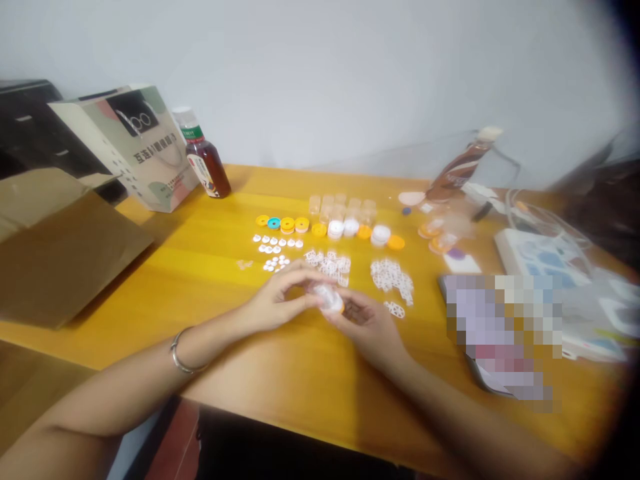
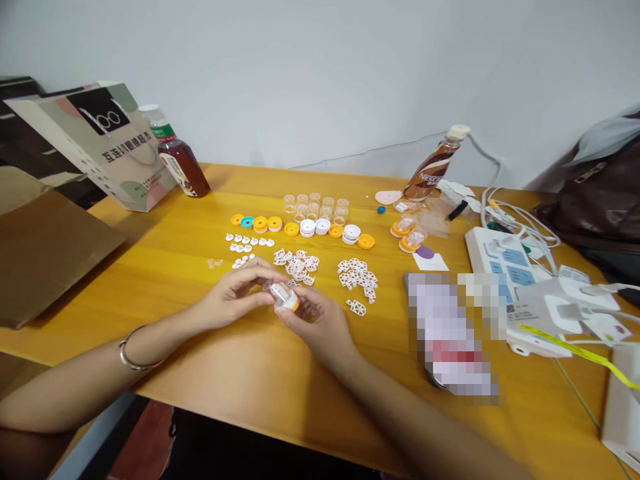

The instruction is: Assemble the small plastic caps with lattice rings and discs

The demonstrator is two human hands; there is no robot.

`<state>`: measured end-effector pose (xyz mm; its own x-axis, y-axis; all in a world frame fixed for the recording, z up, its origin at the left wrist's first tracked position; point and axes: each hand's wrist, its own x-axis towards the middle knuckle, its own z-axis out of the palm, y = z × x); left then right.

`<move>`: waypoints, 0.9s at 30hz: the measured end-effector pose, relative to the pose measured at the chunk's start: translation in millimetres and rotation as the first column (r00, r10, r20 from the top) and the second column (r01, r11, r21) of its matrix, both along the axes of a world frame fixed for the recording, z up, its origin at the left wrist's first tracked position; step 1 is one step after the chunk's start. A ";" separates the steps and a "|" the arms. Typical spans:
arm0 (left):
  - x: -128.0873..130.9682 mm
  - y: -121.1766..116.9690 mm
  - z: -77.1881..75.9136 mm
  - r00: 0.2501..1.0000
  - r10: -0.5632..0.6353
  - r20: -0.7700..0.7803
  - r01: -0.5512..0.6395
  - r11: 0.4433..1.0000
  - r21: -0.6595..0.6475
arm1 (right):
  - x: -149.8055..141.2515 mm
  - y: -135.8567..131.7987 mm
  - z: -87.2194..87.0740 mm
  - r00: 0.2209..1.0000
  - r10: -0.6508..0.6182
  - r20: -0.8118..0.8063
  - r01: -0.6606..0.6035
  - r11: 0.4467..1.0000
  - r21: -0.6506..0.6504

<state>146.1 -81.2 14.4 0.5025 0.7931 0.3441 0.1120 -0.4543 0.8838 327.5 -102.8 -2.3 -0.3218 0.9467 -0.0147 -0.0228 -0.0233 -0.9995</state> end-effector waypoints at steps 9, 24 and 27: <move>-6.5 3.3 6.1 0.949 -0.270 0.164 0.300 0.933 -0.200 | 3.2 0.9 1.7 0.991 0.126 -0.049 -0.132 0.982 -0.137; -14.0 6.6 10.8 0.994 -0.107 -0.035 0.099 0.982 -0.164 | 0.8 0.5 1.0 0.995 0.101 0.001 -0.100 0.985 -0.141; -15.3 5.7 13.4 0.984 -0.130 -0.119 0.115 0.986 -0.120 | -0.1 -0.4 2.6 0.994 0.111 0.004 -0.110 0.984 -0.143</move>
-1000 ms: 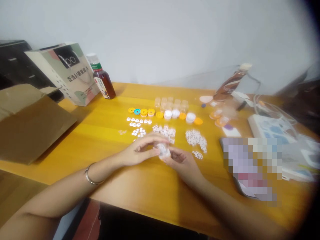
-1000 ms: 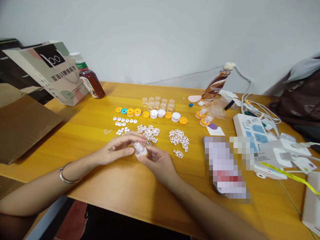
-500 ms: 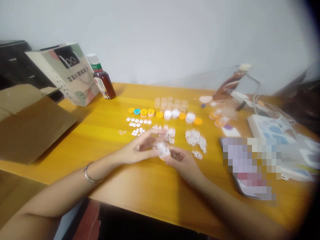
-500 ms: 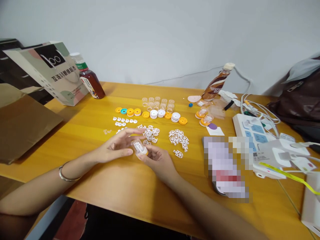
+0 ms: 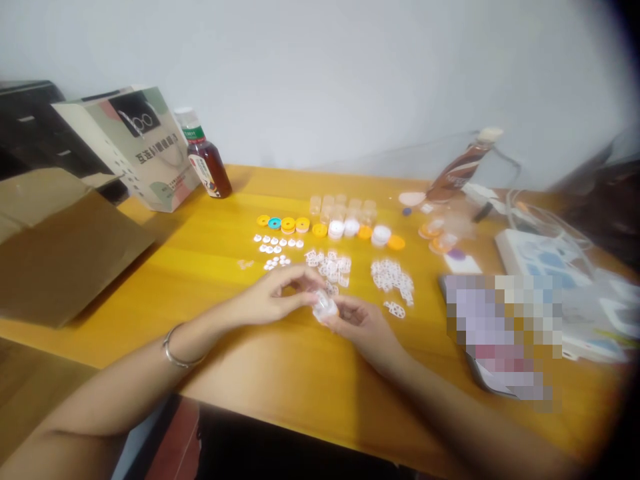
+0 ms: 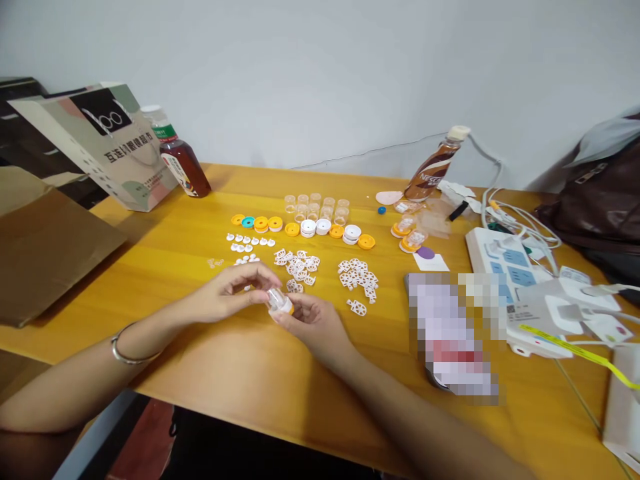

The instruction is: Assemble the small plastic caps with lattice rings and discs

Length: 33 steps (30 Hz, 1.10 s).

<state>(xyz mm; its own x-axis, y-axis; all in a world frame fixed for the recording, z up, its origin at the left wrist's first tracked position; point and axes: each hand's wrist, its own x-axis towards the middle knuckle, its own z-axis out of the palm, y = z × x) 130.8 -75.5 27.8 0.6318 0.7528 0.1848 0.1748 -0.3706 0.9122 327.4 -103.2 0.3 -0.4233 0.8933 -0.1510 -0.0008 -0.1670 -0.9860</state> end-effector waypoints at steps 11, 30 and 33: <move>-4.9 0.3 8.2 0.990 -0.027 -0.142 0.042 0.994 0.105 | -0.1 0.1 2.7 1.000 -0.011 -0.009 0.011 1.000 -0.018; -0.5 -3.1 2.0 0.982 -0.002 -0.187 0.013 0.998 0.058 | 2.1 1.1 -0.2 0.996 0.078 -0.045 -0.078 0.997 0.002; 2.8 -5.6 -0.9 0.990 0.003 -0.138 0.014 0.992 0.126 | 2.3 -0.1 1.8 0.988 0.137 -0.076 -0.134 0.990 0.049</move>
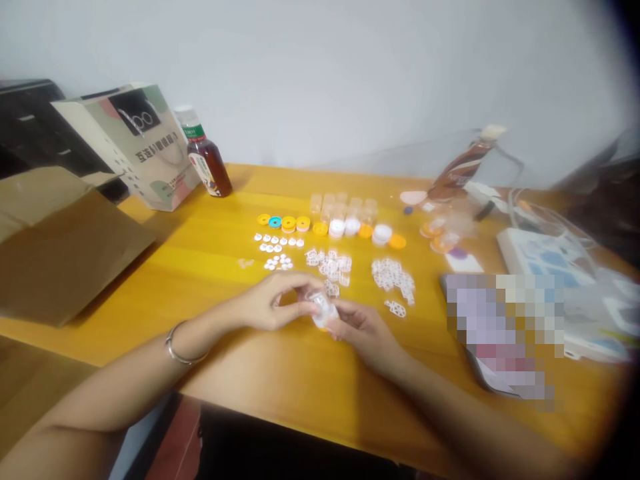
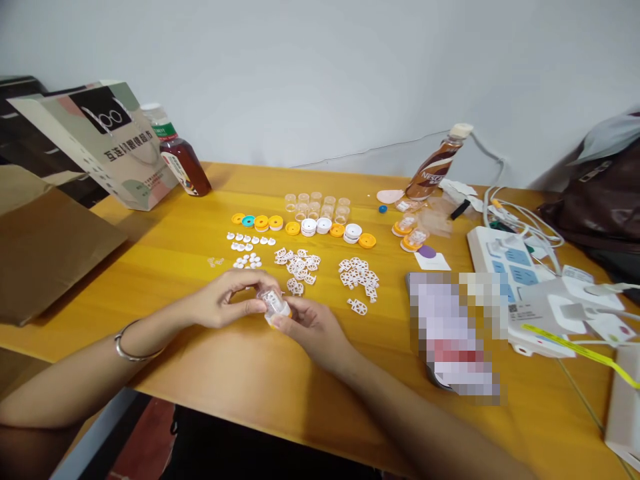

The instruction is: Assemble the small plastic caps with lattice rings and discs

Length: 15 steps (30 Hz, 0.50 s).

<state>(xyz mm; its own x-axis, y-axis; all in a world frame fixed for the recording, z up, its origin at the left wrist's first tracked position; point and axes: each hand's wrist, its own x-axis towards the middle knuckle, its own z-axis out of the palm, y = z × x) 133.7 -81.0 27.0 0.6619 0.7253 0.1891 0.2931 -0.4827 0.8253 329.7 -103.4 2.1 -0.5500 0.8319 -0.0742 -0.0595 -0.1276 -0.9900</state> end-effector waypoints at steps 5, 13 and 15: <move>3.7 -0.1 -3.0 0.996 -0.010 0.085 0.010 1.000 0.003 | 1.0 -0.3 1.7 1.000 -0.008 0.014 0.007 0.999 0.043; 9.0 2.3 -8.7 0.968 0.056 0.246 -0.022 0.990 -0.138 | 1.2 -0.6 -12.4 0.996 -0.020 -0.083 0.014 0.997 -0.073; 9.5 4.1 -10.2 0.968 0.029 0.248 0.003 0.992 -0.128 | 0.4 -1.8 -14.9 0.993 -0.013 -0.116 0.002 0.996 -0.095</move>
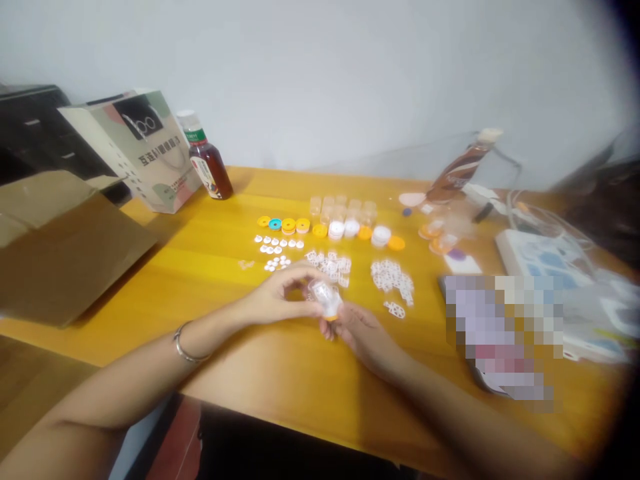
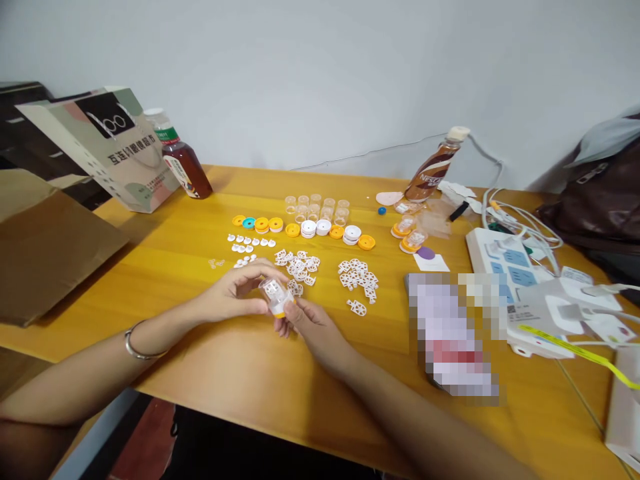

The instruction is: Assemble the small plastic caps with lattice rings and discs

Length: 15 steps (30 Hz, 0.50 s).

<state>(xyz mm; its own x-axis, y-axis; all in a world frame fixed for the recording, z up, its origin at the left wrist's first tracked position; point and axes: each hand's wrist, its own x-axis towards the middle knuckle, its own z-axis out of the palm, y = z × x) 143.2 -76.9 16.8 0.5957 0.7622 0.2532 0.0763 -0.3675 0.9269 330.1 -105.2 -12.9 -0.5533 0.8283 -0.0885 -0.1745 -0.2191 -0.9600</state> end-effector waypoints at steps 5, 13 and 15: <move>5.5 0.3 -4.4 0.999 0.049 -0.007 -0.049 0.994 0.101 | -0.8 -1.9 -2.6 1.000 0.025 -0.012 -0.025 1.000 0.008; 17.2 -8.1 -7.8 0.967 0.253 0.006 -0.249 0.946 0.209 | -3.3 -3.4 0.3 0.976 -0.159 0.148 0.117 0.959 0.259; 18.3 -8.1 -8.9 0.963 0.270 0.008 -0.266 0.942 0.202 | -3.6 -3.8 0.0 0.963 -0.195 0.187 0.135 0.947 0.292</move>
